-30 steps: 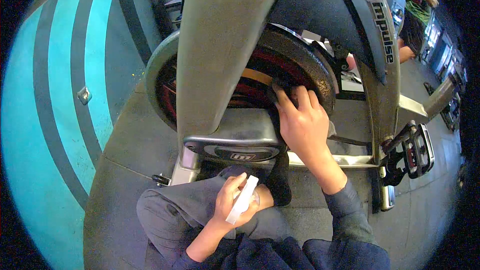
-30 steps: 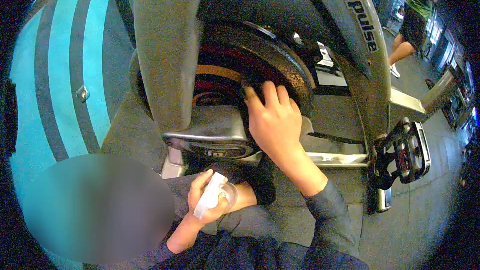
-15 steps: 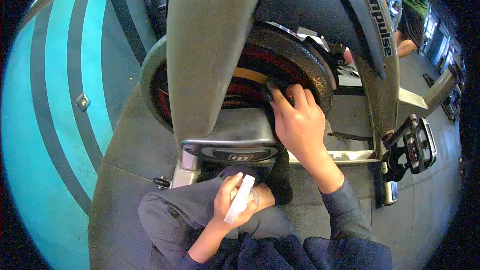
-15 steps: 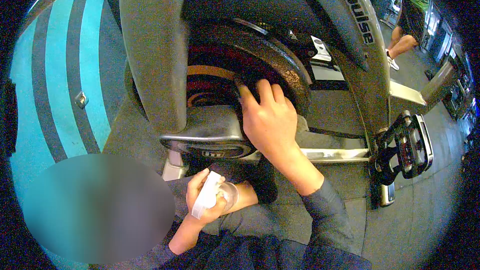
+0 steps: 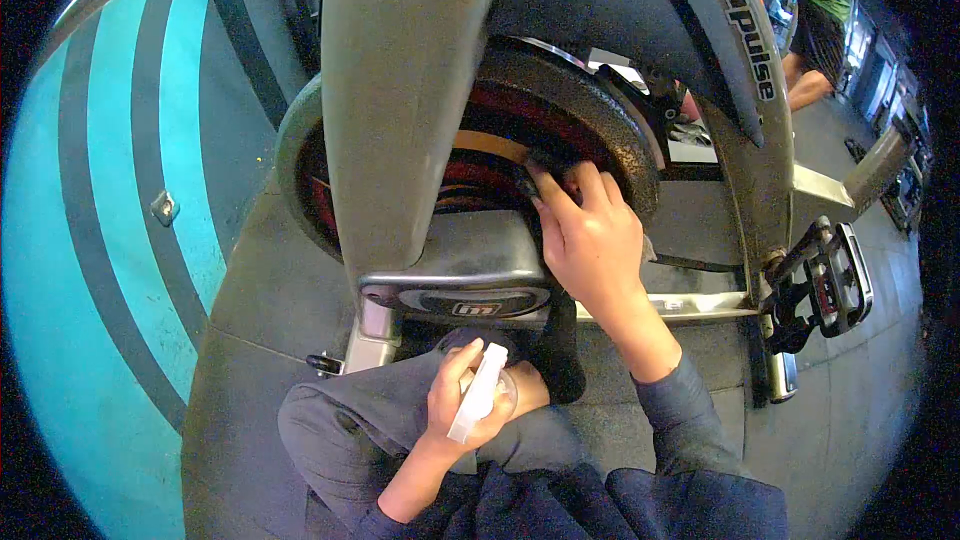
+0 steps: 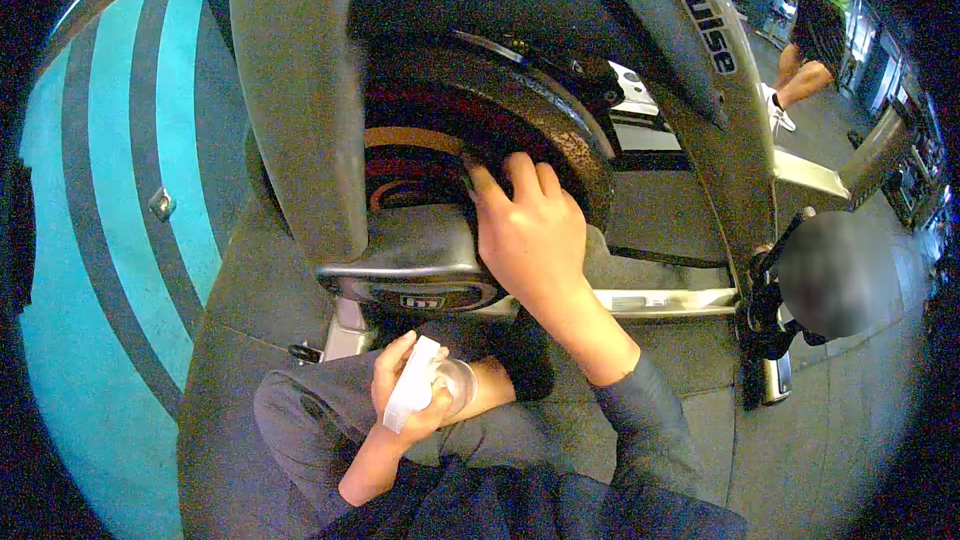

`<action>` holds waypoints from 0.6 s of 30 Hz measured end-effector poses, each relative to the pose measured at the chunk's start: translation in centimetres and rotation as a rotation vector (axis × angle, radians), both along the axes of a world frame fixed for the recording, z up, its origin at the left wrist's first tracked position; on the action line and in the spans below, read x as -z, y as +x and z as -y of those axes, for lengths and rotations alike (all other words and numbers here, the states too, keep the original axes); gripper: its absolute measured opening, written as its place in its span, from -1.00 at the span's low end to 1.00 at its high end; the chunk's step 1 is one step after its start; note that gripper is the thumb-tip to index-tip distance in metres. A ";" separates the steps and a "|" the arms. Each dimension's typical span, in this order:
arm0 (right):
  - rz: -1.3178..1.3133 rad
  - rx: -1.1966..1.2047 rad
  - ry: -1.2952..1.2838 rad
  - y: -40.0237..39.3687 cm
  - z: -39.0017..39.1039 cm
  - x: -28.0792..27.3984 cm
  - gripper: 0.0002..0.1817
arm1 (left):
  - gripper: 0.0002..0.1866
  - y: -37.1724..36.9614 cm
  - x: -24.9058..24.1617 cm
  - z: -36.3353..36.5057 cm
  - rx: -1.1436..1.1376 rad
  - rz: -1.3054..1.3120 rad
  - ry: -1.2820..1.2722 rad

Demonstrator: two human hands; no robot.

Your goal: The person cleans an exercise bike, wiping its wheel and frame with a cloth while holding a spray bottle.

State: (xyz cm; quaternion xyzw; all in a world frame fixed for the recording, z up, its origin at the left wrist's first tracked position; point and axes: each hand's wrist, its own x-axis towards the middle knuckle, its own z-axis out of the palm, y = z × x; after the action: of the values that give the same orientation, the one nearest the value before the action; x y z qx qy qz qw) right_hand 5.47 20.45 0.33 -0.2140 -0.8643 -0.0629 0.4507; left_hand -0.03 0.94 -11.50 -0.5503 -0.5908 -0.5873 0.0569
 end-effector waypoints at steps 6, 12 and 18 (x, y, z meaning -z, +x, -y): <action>-0.031 -0.033 0.027 -0.9 0.0 -0.4 -0.67 | -0.28 -0.1 -0.1 0.5 -0.032 -0.011 -0.083; -0.001 0.007 0.004 0.0 -0.1 0.3 -0.67 | -0.30 -0.1 -0.4 0.3 -0.053 -0.058 -0.082; -0.007 -0.025 0.019 -1.2 0.0 -0.7 -0.66 | -0.30 0.0 -0.3 0.2 -0.064 -0.076 -0.087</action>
State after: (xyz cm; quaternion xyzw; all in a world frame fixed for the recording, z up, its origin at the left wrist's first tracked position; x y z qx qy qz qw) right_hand 4.26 20.42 1.07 -0.1993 -0.8648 -0.0645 0.4564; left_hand -0.03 0.73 -11.17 -0.5550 -0.6304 -0.5377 0.0739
